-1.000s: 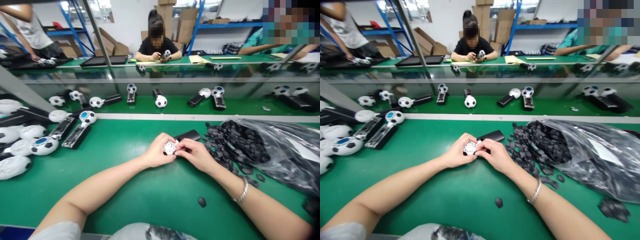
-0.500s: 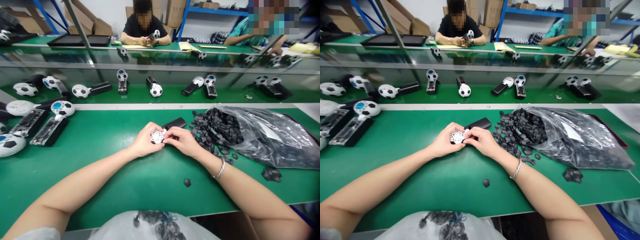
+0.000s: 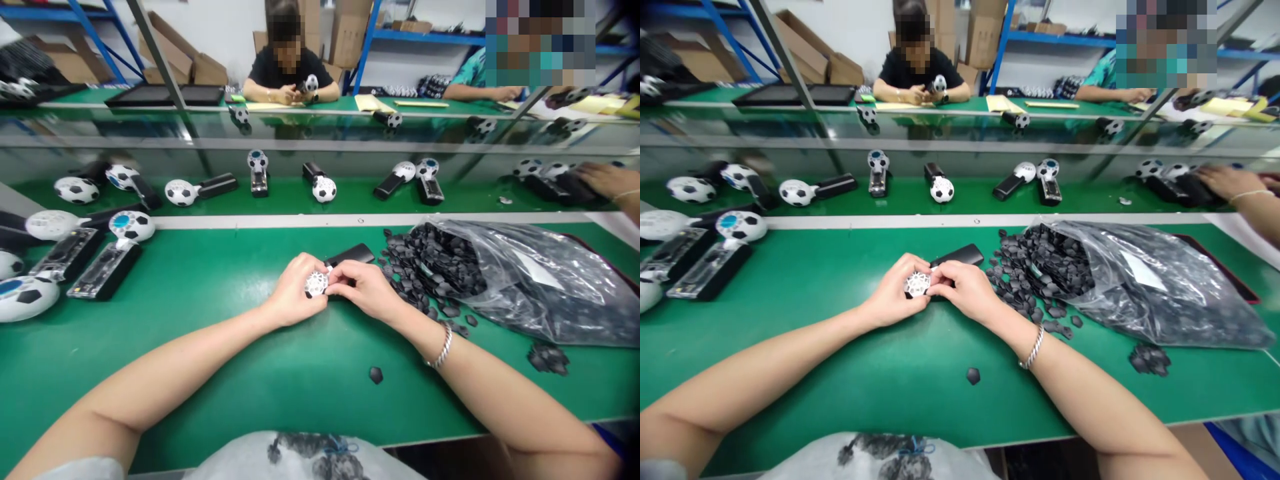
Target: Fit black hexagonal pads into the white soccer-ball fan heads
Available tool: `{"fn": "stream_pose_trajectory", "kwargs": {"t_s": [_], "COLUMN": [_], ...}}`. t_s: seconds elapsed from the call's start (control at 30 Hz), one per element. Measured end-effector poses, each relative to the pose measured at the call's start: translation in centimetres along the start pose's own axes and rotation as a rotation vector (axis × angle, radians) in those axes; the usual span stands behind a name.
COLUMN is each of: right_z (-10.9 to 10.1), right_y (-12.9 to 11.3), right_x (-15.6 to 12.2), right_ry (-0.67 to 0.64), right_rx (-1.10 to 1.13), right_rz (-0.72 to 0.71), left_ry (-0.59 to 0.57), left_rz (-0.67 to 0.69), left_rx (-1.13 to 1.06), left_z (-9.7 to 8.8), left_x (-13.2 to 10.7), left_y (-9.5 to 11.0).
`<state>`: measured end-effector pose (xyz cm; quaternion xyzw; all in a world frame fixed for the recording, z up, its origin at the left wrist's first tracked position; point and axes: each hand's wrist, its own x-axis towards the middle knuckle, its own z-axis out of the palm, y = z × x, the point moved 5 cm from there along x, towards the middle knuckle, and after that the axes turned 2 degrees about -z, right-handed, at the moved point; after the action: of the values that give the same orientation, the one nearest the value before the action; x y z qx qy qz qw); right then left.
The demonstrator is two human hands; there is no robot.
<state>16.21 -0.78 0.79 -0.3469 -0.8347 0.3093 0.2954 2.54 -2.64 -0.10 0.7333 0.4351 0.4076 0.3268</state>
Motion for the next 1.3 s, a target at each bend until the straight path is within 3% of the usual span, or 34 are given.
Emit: {"fn": "stream_pose_trajectory", "kwargs": {"t_s": [0.2, 0.33, 0.4, 0.53, 0.63, 0.73, 0.87, 1.0, 1.07, 1.1, 1.13, 1.23, 1.3], "right_z": [-1.9, -1.1, -0.5, -0.6, -0.8, -0.4, 0.4, -0.5, -1.6, -2.0, -2.0, -1.9, -2.1], "right_y": [0.4, 2.2, 3.1, 5.4, 7.5, 9.2, 10.6, 9.7, 8.3, 7.6, 6.6, 4.7, 3.8], "right_x": [2.1, 3.9, 4.9, 8.3, 12.2, 16.6, 20.4, 19.5, 16.6, 14.5, 12.2, 3.8, -0.4], "right_ry": [-0.183, -0.379, -0.378, -0.165, 0.005, 0.136, 0.212, 0.205, 0.143, 0.069, -0.09, -0.452, -0.475], "right_rx": [-0.384, -0.363, -0.276, -0.186, -0.175, -0.24, -0.332, -0.409, -0.416, -0.396, -0.346, -0.253, -0.282], "right_rz": [-0.183, -0.107, -0.048, 0.187, 0.364, 0.46, 0.572, 0.51, 0.387, 0.315, 0.202, 0.127, 0.152], "left_ry": [-0.079, -0.087, 0.008, 0.483, 0.693, 0.705, 0.502, 0.48, 0.494, 0.483, 0.464, 0.383, 0.304], "left_rz": [-0.355, -0.334, -0.27, -0.221, -0.422, -0.686, -0.783, -0.819, -0.823, -0.82, -0.808, -0.694, -0.575], "left_rx": [-0.359, -0.387, -0.219, 0.523, 0.948, 1.086, 1.018, 0.843, 0.782, 0.76, 0.735, 0.6, 0.504], "left_z": [-1.0, -4.1, -7.4, -17.2, -23.2, -26.3, -26.7, -27.2, -27.3, -27.0, -26.5, -23.3, -20.2], "left_x": [-0.1, -1.0, -2.1, -6.7, -11.4, -14.9, -15.6, -14.7, -14.4, -14.2, -14.0, -12.7, -11.2], "left_y": [-2.5, -3.3, -3.5, -3.2, -3.3, -4.7, -7.5, -9.1, -9.2, -9.1, -8.8, -7.2, -5.7]}}
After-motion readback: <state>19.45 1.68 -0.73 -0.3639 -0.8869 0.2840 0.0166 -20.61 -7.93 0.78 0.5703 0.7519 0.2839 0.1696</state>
